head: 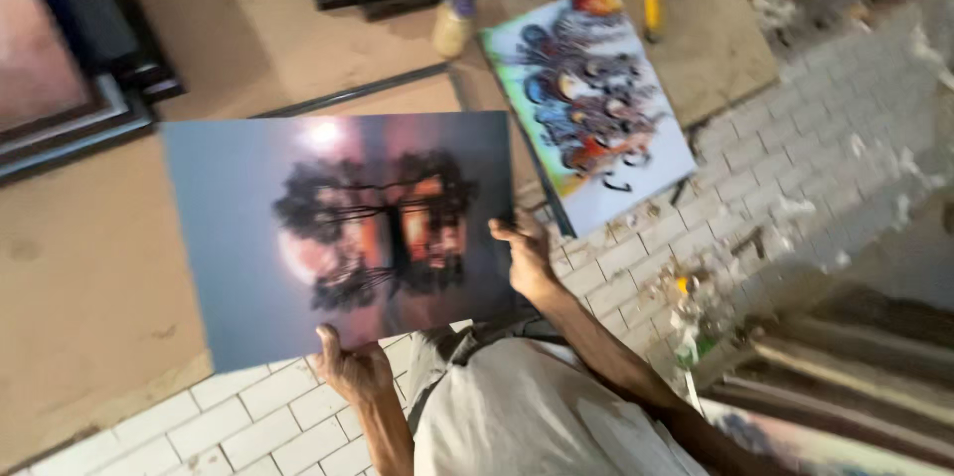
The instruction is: The person applies glue from a squeeze bottle along the inner edges of a picture frame, then places a printed artwork into the frame and stacks it with other completed frames. The process is repeated for multiple artworks, including images of horses and calligraphy.
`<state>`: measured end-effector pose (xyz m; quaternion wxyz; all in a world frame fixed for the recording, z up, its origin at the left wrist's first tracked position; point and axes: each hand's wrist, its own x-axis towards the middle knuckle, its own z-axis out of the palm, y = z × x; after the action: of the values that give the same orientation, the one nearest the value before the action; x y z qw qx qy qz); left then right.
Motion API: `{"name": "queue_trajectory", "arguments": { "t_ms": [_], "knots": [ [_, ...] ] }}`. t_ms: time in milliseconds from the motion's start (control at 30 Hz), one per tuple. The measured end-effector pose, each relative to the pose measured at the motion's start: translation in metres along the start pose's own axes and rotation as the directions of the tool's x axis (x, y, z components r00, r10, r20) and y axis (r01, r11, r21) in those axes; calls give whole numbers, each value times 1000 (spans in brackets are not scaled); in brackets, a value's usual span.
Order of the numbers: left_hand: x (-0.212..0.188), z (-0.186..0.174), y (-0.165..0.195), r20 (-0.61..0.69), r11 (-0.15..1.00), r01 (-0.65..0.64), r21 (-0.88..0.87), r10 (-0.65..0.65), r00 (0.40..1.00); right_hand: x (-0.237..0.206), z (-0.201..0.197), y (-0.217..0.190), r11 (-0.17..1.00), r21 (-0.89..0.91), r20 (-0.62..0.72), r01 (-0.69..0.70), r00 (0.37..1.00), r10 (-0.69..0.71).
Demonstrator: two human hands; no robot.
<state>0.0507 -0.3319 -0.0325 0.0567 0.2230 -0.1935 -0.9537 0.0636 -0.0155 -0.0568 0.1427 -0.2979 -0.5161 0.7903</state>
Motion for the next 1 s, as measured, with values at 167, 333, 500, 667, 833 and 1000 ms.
{"name": "queue_trajectory", "arguments": {
  "t_ms": [167,333,500,667,833,1000],
  "knots": [
    [57,-2,70,-113,913,-216,345,269,956,38,-2,-15,998,-60,-144,32,989,-40],
    [78,-21,97,74,731,-158,663,146,987,53,2,-37,997,-75,-35,8,999,-11],
    [81,-28,81,-40,572,-114,812,249,968,54,16,-45,997,-78,-20,-13,1000,11],
    [56,3,70,204,117,-275,954,414,887,53,26,-47,978,-203,-3,52,999,-54],
    [61,24,62,255,124,-347,930,463,849,67,26,-35,908,-356,-16,220,970,-241],
    [95,22,61,263,139,-357,924,445,856,93,41,-20,946,-286,37,152,988,-148]
  ]
}}
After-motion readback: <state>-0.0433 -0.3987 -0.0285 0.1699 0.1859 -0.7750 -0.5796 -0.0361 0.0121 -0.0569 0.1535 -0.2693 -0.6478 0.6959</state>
